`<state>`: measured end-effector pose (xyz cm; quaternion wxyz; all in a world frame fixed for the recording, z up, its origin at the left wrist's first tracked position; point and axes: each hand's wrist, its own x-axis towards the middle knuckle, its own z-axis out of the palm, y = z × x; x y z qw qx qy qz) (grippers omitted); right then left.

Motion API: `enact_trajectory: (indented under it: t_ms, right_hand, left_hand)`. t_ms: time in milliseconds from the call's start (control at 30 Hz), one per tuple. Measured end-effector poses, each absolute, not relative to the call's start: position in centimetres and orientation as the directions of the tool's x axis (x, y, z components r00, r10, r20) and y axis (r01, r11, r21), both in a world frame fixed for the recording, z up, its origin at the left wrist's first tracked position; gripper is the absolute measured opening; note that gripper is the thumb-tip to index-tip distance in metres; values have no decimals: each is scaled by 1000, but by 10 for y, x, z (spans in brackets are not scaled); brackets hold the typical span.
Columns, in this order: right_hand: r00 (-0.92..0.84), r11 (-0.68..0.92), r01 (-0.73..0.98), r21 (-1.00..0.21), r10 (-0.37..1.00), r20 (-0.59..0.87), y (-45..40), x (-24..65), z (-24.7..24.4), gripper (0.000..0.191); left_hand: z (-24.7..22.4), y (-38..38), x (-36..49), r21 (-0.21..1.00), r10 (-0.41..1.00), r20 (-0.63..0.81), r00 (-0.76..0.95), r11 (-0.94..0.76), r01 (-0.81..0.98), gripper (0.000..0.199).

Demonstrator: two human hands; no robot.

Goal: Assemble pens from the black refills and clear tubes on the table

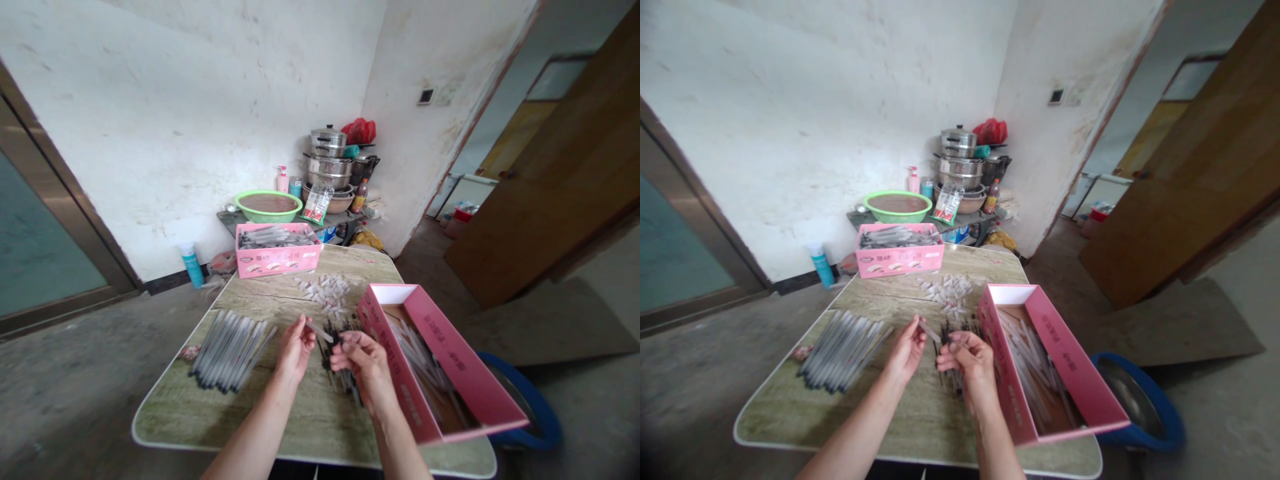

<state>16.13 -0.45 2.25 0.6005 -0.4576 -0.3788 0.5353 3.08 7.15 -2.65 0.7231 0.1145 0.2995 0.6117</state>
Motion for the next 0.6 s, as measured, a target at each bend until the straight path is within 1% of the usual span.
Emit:
enact_trajectory:
  t_ms: [33,67,167,333,600]
  right_hand:
    - [123,-13,-400,-916,990,-68,-8,161,23,25]
    - [107,-34,-467,-884,990,-95,-10,162,24,26]
    - [76,-79,-551,-831,987,-144,-15,163,24,27]
    - [73,-88,-569,-818,985,-157,-21,166,22,25]
    - [57,-81,-562,-823,989,-136,-25,167,25,28]
  left_hand:
    - [-26,71,31,549,956,-286,68,222,-806,23]
    - [-25,70,31,563,957,-282,62,218,-797,26]
    - [-22,69,32,592,960,-275,49,209,-778,32]
    - [-19,67,32,618,962,-270,44,208,-758,34]
    - [-18,66,33,632,966,-256,46,203,-748,35]
